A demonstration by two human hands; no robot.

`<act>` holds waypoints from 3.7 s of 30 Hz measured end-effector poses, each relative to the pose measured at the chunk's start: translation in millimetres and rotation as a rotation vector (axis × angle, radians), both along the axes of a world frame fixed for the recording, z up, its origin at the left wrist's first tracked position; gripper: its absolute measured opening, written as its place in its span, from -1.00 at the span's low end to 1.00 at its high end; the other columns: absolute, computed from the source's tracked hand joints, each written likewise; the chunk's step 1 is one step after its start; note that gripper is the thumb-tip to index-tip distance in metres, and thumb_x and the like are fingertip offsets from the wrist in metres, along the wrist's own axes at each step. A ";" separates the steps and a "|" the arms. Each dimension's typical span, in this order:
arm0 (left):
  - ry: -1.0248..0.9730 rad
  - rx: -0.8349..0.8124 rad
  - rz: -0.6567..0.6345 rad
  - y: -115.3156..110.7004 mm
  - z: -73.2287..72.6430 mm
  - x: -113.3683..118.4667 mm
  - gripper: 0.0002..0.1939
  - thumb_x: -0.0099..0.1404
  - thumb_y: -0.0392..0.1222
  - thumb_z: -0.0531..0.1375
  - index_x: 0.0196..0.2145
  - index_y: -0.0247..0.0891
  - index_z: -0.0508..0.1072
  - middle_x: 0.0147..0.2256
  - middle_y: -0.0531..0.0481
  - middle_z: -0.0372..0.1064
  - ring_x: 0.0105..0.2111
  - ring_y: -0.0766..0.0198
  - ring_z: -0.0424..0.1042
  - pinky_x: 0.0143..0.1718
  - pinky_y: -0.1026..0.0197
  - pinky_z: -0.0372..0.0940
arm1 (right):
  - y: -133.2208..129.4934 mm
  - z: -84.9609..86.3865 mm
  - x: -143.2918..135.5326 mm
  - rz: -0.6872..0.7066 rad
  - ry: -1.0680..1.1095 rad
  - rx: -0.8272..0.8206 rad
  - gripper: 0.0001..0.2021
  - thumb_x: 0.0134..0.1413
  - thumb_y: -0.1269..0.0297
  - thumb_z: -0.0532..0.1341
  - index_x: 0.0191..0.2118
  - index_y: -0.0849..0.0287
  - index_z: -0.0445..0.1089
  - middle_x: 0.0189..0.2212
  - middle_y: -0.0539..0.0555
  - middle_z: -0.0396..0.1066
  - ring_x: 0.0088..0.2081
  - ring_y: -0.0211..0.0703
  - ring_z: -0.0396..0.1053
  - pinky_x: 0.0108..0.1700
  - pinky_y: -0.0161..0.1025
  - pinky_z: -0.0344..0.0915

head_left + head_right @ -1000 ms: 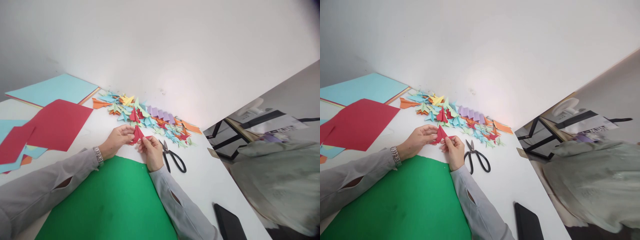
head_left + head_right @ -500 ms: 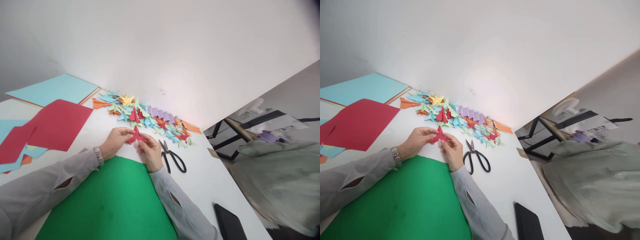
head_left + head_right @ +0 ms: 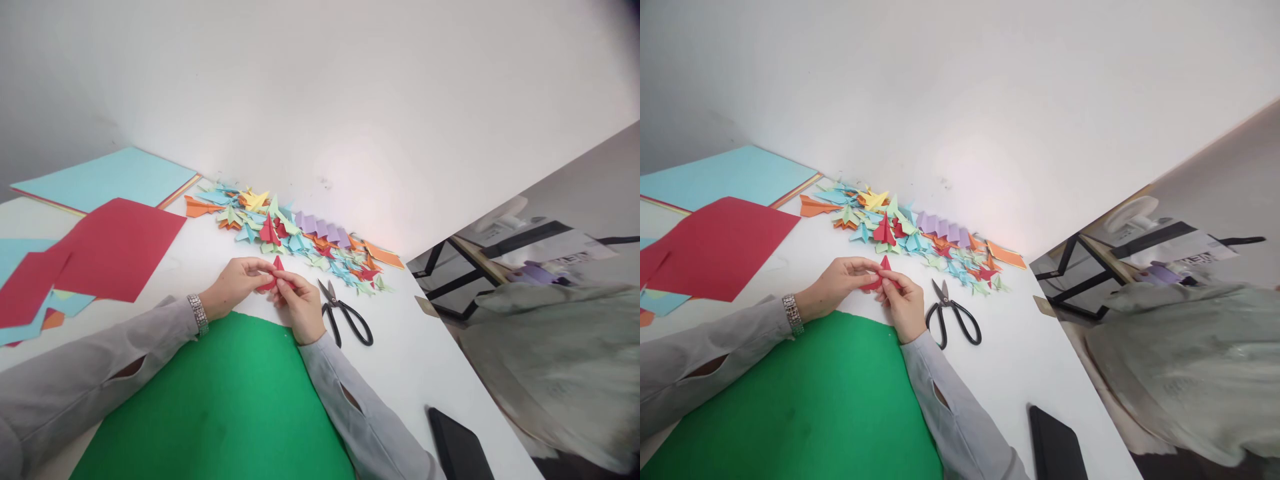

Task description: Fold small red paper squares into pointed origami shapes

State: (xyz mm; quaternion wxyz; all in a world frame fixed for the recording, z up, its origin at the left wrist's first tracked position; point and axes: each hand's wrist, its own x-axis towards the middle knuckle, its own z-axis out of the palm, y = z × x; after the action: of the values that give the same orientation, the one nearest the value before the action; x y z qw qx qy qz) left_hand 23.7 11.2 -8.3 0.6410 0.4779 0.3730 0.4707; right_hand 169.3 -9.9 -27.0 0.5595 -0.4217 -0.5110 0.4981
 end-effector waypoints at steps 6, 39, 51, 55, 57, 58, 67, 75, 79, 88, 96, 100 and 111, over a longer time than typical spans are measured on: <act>0.039 0.053 -0.057 0.0 -0.3 0.4 -0.64 -0.04 -0.27 0.35 -0.22 -0.35 0.48 -0.41 -0.01 0.47 -0.50 0.39 0.38 -0.46 0.28 0.28 | 2.0 -1.0 1.5 -0.086 0.044 -0.011 -0.77 -0.07 0.18 0.30 -0.26 0.17 0.50 -0.62 -0.05 0.39 -0.63 -0.32 0.28 -0.60 -0.35 0.20; 0.103 0.039 -0.007 -5.5 4.0 2.6 -0.59 -0.05 -0.32 0.36 -0.20 -0.39 0.41 -0.51 0.05 0.43 -0.53 0.35 0.40 -0.42 0.21 0.35 | 1.0 1.3 1.2 -0.080 0.052 -0.028 -0.78 -0.13 0.22 0.33 -0.29 0.15 0.48 -0.62 -0.07 0.39 -0.67 -0.33 0.23 -0.60 -0.34 0.16; 0.081 0.078 -0.009 -3.6 2.9 1.4 -0.59 -0.12 -0.44 0.33 -0.24 -0.36 0.40 -0.52 0.06 0.45 -0.53 0.33 0.43 -0.37 0.19 0.36 | 0.7 -0.9 0.9 -0.083 -0.013 -0.013 -0.78 -0.11 0.20 0.32 -0.29 0.17 0.47 -0.69 -0.09 0.35 -0.67 -0.34 0.21 -0.58 -0.33 0.13; 0.081 0.113 -0.024 -4.8 3.4 0.9 -0.59 -0.11 -0.40 0.34 -0.24 -0.36 0.40 -0.56 0.06 0.45 -0.54 0.32 0.43 -0.36 0.18 0.35 | 0.5 1.1 1.0 -0.072 0.036 -0.064 -0.78 -0.16 0.22 0.34 -0.33 0.19 0.49 -0.72 -0.09 0.35 -0.67 -0.32 0.21 -0.56 -0.32 0.13; 0.091 0.114 -0.028 -5.6 4.5 0.8 -0.57 -0.11 -0.38 0.35 -0.22 -0.36 0.41 -0.56 0.06 0.45 -0.56 0.33 0.42 -0.39 0.20 0.34 | 1.2 2.5 1.4 -0.073 0.072 -0.092 -0.79 -0.20 0.24 0.35 -0.36 0.19 0.49 -0.72 -0.08 0.34 -0.67 -0.32 0.21 -0.56 -0.32 0.13; 0.095 0.105 -0.026 -5.9 5.3 0.8 -0.56 -0.11 -0.35 0.36 -0.21 -0.36 0.42 -0.54 0.05 0.45 -0.55 0.33 0.41 -0.42 0.22 0.34 | 1.8 3.4 1.8 -0.079 0.099 -0.108 -0.80 -0.22 0.25 0.35 -0.37 0.19 0.50 -0.71 -0.08 0.36 -0.67 -0.32 0.21 -0.57 -0.32 0.12; 0.072 0.069 -0.018 -6.2 7.7 1.0 -0.68 0.04 -0.18 0.30 -0.23 -0.37 0.48 -0.50 -0.02 0.46 -0.52 0.33 0.42 -0.53 0.29 0.32 | 2.4 13.1 2.3 -0.093 0.218 -0.167 -0.84 -0.34 0.30 0.34 -0.47 0.17 0.50 -0.62 -0.03 0.45 -0.67 -0.34 0.19 -0.60 -0.32 0.11; 0.073 0.073 -0.043 -5.2 7.9 0.7 -0.75 0.05 -0.16 0.30 -0.30 -0.34 0.51 -0.54 0.00 0.45 -0.55 0.35 0.40 -0.55 0.31 0.30 | 2.2 11.9 1.7 -0.077 0.187 -0.156 -0.84 -0.32 0.28 0.34 -0.46 0.17 0.50 -0.64 -0.05 0.41 -0.67 -0.35 0.17 -0.60 -0.32 0.11; 0.072 0.060 -0.033 -5.2 8.0 0.9 -0.75 0.04 -0.17 0.30 -0.31 -0.34 0.51 -0.54 0.00 0.45 -0.55 0.34 0.40 -0.55 0.31 0.29 | 2.5 10.9 2.1 -0.079 0.192 -0.166 -0.85 -0.31 0.29 0.34 -0.46 0.17 0.51 -0.63 -0.05 0.41 -0.66 -0.35 0.17 -0.59 -0.33 0.10; 0.059 0.060 -0.035 -3.9 6.2 0.5 -0.75 0.02 -0.19 0.30 -0.31 -0.36 0.50 -0.55 0.00 0.43 -0.55 0.33 0.40 -0.54 0.30 0.27 | 2.2 6.6 1.5 -0.090 0.173 -0.148 -0.84 -0.31 0.30 0.36 -0.45 0.17 0.51 -0.64 -0.07 0.40 -0.64 -0.35 0.22 -0.57 -0.36 0.12; 0.052 0.033 -0.016 -4.3 8.3 1.2 -0.75 0.02 -0.24 0.28 -0.29 -0.37 0.47 -0.57 0.05 0.41 -0.59 0.38 0.37 -0.56 0.33 0.26 | 3.2 1.7 2.2 -0.085 0.133 -0.127 -0.84 -0.27 0.29 0.35 -0.43 0.17 0.50 -0.61 -0.08 0.40 -0.62 -0.37 0.21 -0.55 -0.37 0.10; 0.056 0.042 -0.022 -4.1 7.5 1.6 -0.74 0.01 -0.28 0.27 -0.28 -0.37 0.47 -0.55 0.04 0.42 -0.56 0.37 0.39 -0.56 0.33 0.27 | 4.0 1.2 2.2 -0.084 0.132 -0.133 -0.84 -0.26 0.28 0.34 -0.42 0.17 0.50 -0.61 -0.07 0.42 -0.62 -0.34 0.23 -0.54 -0.35 0.11; 0.085 0.069 -0.038 -2.6 4.2 1.9 -0.72 -0.03 -0.34 0.23 -0.27 -0.35 0.46 -0.46 0.02 0.44 -0.53 0.38 0.40 -0.55 0.34 0.28 | 3.2 4.0 1.6 -0.066 0.142 -0.128 -0.83 -0.23 0.25 0.34 -0.41 0.18 0.49 -0.64 -0.07 0.39 -0.63 -0.33 0.21 -0.55 -0.33 0.10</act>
State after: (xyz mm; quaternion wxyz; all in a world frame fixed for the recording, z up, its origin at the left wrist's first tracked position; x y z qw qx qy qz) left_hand 25.5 8.6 -4.1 0.6165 0.5262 0.3746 0.4502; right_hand 170.9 -6.7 -23.0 0.5820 -0.4370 -0.4230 0.5397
